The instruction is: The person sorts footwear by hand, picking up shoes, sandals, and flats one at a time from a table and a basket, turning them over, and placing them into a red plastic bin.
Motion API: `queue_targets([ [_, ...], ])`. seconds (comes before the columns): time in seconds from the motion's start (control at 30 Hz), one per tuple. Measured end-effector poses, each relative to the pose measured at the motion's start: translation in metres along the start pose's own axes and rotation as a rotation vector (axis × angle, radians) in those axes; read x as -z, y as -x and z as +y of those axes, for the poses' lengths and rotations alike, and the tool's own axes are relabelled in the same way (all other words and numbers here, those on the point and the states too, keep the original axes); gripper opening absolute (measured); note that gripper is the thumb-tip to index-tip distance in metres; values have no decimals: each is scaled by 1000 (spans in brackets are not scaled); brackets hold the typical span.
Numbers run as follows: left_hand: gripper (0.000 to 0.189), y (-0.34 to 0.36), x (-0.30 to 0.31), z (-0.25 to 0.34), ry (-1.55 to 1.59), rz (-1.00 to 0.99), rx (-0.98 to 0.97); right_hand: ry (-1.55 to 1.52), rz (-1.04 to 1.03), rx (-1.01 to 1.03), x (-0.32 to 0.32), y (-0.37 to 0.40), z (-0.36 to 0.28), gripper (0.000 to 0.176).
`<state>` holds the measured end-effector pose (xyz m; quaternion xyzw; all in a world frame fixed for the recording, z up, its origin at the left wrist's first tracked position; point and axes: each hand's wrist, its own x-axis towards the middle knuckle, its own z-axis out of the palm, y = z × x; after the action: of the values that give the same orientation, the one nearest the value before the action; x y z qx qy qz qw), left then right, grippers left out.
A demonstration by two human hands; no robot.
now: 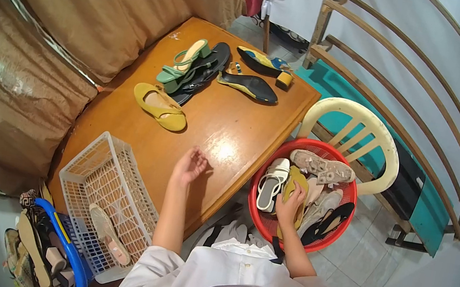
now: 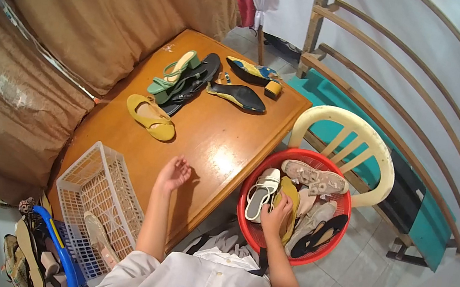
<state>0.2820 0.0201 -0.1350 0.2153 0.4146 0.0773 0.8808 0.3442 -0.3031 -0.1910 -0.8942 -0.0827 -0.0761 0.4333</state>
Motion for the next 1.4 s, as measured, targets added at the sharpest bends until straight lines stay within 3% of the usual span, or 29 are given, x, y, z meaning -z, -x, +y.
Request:
queue_targets([
  [0.17, 19, -57, 39, 68, 53, 205, -199, -66, 2, 96, 1, -3, -38, 49],
  [0.3, 36, -74, 24, 102, 68, 436, -277, -116, 48, 134, 1, -1, -42, 43],
  [0.33, 44, -79, 26, 109, 63, 376, -314, -115, 54, 143, 4, -1, -41, 42],
  [0.43, 42, -108, 39, 126, -41, 318, -272, -112, 111, 140, 8, 1, -45, 38],
  [0.47, 35, -114, 36, 130, -61, 451, -255, -110, 134, 133, 9, 3, -47, 37],
  [0.57, 30, -139, 39, 140, -136, 467, -241, -146, 134, 86, 11, 7, -46, 34],
  [0.77, 29, -123, 23, 154, -36, 380, -73, -100, 143, 136, 14, 10, -53, 32],
  [0.9, 33, -118, 31, 141, -21, 204, -200, -115, 165, 140, 13, 8, -54, 32],
  [1.03, 41, -62, 15, 103, 277, -1, -464, -156, 166, 115, 13, 5, -57, 31],
  [1.07, 45, -43, 5, 91, 322, 33, -485, -166, 159, 102, 14, 5, -56, 31],
  [1.23, 66, 7, -40, 4, 201, 286, -807, -226, 56, 84, 17, 5, -55, 30],
  [1.4, 65, 50, -84, -67, -71, 31, -818, -636, -160, -84, 20, -4, -61, 31],
])
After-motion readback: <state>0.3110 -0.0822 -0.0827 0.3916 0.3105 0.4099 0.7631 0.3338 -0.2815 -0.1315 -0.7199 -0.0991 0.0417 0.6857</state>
